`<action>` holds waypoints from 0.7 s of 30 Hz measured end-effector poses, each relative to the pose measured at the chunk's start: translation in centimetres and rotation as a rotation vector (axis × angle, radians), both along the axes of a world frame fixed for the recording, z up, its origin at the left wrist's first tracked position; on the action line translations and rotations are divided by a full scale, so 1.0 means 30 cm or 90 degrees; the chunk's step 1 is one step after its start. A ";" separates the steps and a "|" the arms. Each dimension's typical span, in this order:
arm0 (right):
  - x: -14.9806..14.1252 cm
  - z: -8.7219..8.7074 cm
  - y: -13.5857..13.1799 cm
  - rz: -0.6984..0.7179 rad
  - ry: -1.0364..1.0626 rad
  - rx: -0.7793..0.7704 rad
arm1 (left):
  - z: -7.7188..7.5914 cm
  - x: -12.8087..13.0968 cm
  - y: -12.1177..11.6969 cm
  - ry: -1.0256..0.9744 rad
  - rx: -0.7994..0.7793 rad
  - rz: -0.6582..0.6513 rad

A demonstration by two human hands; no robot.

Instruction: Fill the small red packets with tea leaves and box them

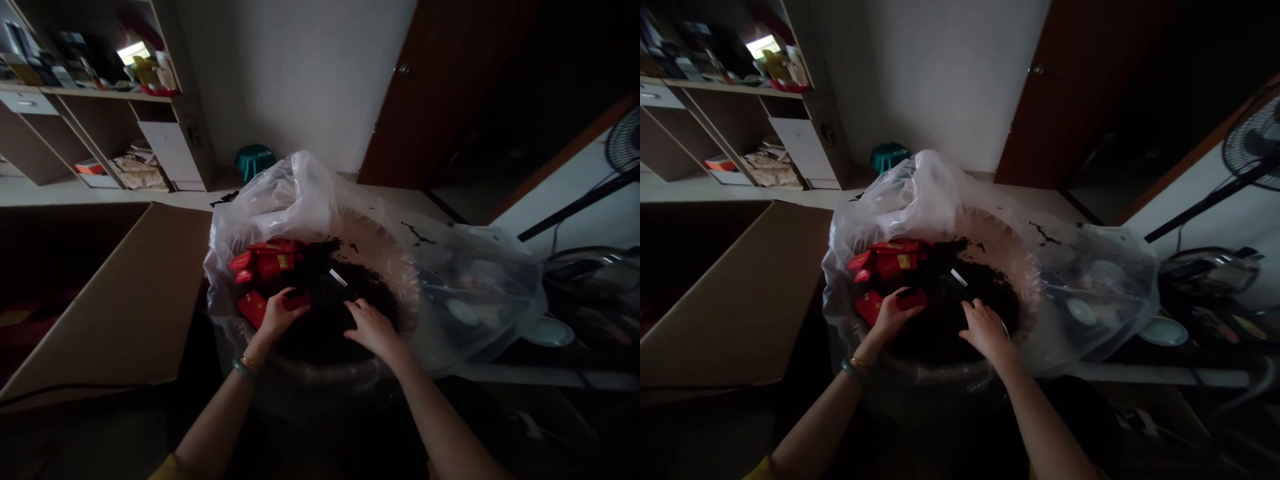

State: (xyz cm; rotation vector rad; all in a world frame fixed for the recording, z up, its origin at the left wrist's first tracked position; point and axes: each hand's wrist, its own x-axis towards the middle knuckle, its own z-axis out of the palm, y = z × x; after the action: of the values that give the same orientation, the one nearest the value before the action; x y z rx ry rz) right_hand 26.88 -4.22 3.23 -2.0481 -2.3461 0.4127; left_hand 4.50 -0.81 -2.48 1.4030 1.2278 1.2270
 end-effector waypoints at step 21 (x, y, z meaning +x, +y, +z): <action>-0.279 -0.040 0.198 0.156 -0.059 0.011 | 0.121 -0.111 -0.043 0.529 0.383 0.030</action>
State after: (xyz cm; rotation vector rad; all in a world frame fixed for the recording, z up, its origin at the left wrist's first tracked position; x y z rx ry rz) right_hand 18.51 1.72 2.02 -1.8157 -2.6550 0.3038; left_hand 1.16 -2.10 1.16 2.5043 1.4810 1.1156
